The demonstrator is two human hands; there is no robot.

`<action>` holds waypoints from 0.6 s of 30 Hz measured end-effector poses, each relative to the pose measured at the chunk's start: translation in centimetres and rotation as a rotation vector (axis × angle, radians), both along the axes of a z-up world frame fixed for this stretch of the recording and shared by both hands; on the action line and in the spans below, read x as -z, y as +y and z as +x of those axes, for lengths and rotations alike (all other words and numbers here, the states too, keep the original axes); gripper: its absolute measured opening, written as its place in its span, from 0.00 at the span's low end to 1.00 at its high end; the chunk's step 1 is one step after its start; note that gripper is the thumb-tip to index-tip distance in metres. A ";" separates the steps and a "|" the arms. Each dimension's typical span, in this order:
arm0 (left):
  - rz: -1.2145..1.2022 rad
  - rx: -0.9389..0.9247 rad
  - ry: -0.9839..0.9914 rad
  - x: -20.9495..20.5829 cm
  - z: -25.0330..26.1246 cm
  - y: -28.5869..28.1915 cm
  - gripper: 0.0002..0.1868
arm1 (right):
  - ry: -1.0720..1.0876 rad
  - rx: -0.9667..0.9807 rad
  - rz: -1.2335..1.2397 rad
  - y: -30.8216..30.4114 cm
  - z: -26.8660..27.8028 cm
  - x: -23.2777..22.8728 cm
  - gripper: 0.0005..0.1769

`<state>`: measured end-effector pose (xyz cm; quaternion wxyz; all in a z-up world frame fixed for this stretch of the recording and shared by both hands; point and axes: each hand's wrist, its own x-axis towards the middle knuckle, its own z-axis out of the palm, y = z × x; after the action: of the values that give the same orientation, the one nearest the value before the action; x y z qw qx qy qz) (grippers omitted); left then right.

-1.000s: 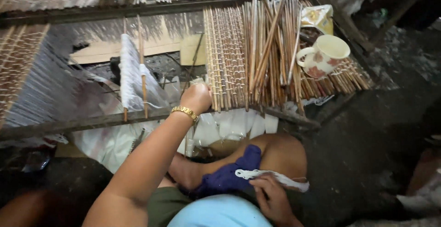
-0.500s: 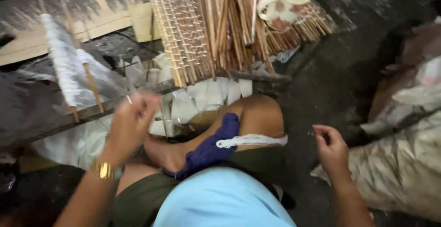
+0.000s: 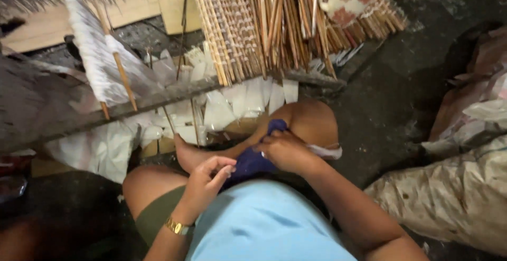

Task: Tying individual candle wicks onto a wooden stick as part of a manual candle-making process.

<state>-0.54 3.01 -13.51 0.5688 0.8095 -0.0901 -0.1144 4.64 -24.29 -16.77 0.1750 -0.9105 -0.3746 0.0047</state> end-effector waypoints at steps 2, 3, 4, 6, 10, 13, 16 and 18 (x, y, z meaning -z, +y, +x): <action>0.018 -0.002 0.038 -0.5 0.2 0.3 0.12 | 0.048 -0.014 -0.190 -0.1 0.7 -0.2 0.11; -0.008 -0.051 0.093 -0.4 0.2 0.3 0.12 | 0.041 0.001 -0.027 -0.2 0.6 -0.7 0.13; -0.036 -0.099 0.148 -0.3 0.2 0.4 0.12 | 0.034 0.015 0.135 -0.3 0.4 -1.1 0.16; -0.064 -0.076 0.071 -1.3 1.0 -0.5 0.15 | 0.126 0.009 0.294 0.9 -0.2 -7.3 0.14; -0.550 0.056 0.204 -4.8 1.4 -3.8 0.35 | 0.013 0.018 0.641 4.0 -1.6 -16.2 0.05; -0.803 -0.030 0.205 -5.9 1.5 -5.3 0.25 | -0.033 -0.056 0.653 4.6 -0.8 -17.8 0.04; -0.873 -0.057 0.126 -7.0 2.0 -4.9 0.25 | 0.005 -0.095 0.666 1.5 2.8 -16.8 0.21; -0.781 -0.092 0.073 -7.7 1.8 -3.8 0.23 | -0.079 0.231 0.571 -1.4 7.4 -17.7 0.11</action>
<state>1.25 -0.78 -5.79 0.8412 0.5310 -0.0701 -0.0745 12.03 -25.67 0.97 0.4085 -0.8605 -0.2612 -0.1561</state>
